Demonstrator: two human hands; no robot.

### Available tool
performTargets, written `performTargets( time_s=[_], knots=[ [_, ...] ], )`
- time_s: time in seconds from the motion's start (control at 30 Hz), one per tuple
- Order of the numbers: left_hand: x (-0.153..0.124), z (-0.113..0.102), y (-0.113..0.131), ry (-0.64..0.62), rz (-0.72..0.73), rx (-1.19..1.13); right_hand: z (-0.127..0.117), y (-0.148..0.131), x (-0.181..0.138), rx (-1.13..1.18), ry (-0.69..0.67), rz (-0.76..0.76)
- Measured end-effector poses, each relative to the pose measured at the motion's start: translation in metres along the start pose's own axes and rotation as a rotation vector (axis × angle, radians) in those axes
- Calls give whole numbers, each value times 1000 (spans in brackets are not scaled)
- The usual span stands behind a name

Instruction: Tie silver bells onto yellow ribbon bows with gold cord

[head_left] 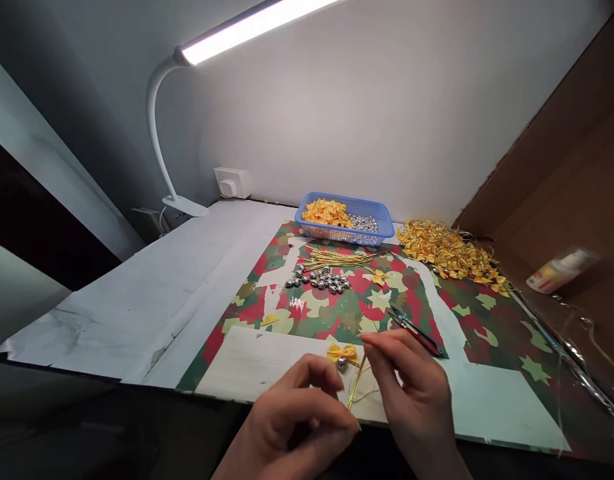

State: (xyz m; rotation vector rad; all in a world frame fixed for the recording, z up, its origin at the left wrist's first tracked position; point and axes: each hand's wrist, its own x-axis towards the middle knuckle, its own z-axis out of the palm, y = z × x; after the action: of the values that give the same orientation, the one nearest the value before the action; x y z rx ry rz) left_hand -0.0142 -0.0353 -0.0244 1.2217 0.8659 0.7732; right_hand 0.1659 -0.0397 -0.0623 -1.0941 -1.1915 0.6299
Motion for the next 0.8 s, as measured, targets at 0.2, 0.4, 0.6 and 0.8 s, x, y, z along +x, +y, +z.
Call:
performTargets(
  time_s=[0.2, 0.4, 0.6, 0.8],
  knots=[
    [11, 3, 11, -36, -135, -174, -4, -5, -5, -381, -91, -499],
    [13, 3, 3, -36, -245, -210, -8, 9, -19, -426, -87, -526],
    [15, -1, 9, -48, -148, 78, -4, 6, -18, -495, -57, -643],
    [16, 0, 20, -183, -208, 29, -10, 1, -13, -564, -242, -748]
  ],
)
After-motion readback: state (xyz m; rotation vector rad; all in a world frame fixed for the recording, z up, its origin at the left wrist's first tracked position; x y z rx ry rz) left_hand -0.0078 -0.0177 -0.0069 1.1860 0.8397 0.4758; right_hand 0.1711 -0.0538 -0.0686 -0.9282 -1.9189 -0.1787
